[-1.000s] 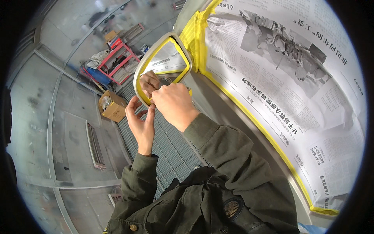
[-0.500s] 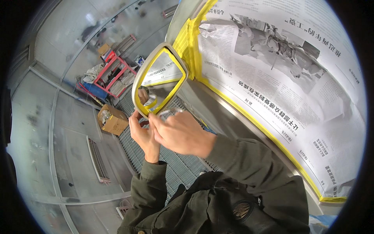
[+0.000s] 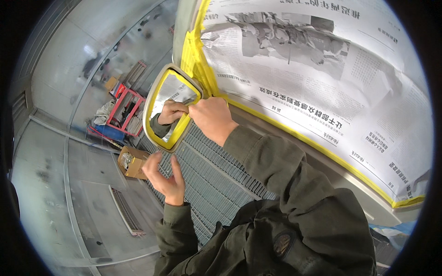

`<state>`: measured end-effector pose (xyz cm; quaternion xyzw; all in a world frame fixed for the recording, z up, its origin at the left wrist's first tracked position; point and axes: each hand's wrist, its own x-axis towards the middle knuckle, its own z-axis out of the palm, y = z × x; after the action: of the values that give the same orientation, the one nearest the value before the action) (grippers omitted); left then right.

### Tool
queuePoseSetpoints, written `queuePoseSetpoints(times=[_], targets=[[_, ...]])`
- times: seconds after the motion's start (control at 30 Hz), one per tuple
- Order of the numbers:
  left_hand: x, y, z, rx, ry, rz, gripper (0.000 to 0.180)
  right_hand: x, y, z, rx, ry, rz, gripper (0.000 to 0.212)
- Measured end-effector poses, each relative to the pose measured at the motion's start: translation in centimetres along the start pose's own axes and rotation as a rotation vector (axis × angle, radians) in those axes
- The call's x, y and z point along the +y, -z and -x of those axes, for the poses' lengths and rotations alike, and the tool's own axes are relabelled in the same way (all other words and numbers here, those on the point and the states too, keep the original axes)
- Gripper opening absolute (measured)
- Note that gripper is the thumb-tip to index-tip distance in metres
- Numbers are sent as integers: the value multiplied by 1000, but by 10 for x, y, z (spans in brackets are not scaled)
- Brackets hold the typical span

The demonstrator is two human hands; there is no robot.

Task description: The person applies yellow masking tape around the edges of a car side mirror and then covers the mirror surface with additional tape strips. The hands smooth and overlap the tape to fully mask the mirror area.

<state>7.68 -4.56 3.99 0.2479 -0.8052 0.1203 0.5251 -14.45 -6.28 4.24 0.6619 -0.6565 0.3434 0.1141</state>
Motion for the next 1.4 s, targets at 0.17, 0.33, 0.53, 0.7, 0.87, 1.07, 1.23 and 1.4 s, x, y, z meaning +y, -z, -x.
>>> queuePoseSetpoints(times=[0.17,0.33,0.53,0.7,0.87,1.07,1.23,1.4], targets=[[3,0,-4,-599,-248,-142,45,-3,-7,-2,16,13,51,13],[9,-23,-8,-769,-218,-267,77,-4,-11,-3,23,17,85,7],[10,-48,-9,-840,-219,-335,96,-1,-13,-4,17,56,113,6],[10,-57,-9,-865,-248,-410,102,6,12,3,-62,175,48,19],[9,-57,-7,-838,-237,-392,98,16,32,12,-72,211,85,22],[9,-58,-7,-832,-232,-375,95,22,12,2,-21,16,212,15],[12,-59,-7,-830,-223,-383,95,27,3,-13,48,-11,196,13],[16,-65,-12,-850,-236,-443,91,24,-2,-18,21,-45,185,7]])
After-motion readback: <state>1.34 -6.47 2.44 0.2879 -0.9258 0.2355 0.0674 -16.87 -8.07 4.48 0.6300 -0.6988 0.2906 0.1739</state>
